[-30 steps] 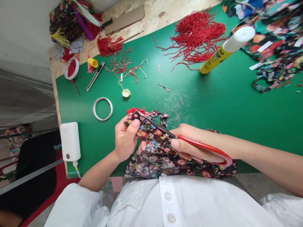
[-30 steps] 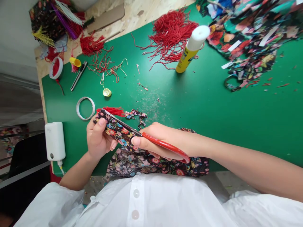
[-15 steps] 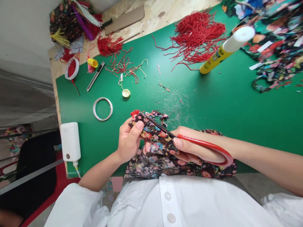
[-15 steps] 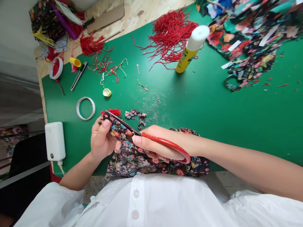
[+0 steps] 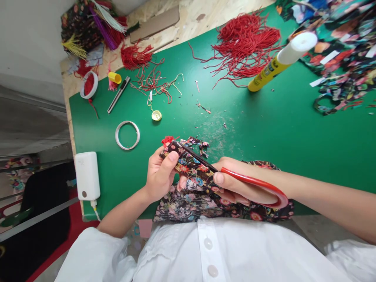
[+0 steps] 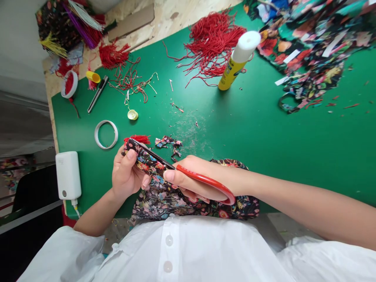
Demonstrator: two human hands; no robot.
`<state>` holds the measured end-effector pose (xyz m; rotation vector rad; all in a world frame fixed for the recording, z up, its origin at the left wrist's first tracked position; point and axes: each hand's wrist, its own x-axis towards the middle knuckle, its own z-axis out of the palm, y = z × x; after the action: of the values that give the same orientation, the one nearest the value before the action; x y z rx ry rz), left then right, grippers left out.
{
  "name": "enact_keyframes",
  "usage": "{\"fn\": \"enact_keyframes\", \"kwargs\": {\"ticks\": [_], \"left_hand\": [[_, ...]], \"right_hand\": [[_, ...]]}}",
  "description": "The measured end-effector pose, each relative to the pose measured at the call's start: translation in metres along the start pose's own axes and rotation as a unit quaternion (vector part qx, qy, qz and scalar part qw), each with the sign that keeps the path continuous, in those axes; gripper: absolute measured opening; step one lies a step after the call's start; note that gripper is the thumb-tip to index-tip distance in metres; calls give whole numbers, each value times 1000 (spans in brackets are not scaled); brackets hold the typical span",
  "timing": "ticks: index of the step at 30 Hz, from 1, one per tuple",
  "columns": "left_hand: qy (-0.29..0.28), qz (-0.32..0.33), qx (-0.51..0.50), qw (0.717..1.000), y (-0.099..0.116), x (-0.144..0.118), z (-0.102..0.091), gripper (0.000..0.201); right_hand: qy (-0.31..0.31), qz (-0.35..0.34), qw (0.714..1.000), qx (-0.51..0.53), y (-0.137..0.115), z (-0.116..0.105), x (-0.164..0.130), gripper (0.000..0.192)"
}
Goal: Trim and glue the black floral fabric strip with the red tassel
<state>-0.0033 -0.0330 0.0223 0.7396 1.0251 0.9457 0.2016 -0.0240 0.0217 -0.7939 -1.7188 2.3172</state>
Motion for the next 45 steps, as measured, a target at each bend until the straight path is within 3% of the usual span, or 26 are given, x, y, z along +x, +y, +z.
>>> {"fn": "enact_keyframes", "kwargs": {"ticks": [14,25,39,45], "left_hand": [[-26,25,-16,999,-1,2,0,30],[-52,36,23,998,-5,-1,-4,26],[-65,44,7,997,-5,-1,-2,21],[-62,36,31,997,-6,-2,-4,25]], "right_hand": [[41,65,997,-13,-4,6,-1,81],[36,-48,998,-24,-3,-2,-2,65],[5,-45,999,-9,-1,-3,-2,65],[10,-67,996,-51,2,-6,-1,66]]}}
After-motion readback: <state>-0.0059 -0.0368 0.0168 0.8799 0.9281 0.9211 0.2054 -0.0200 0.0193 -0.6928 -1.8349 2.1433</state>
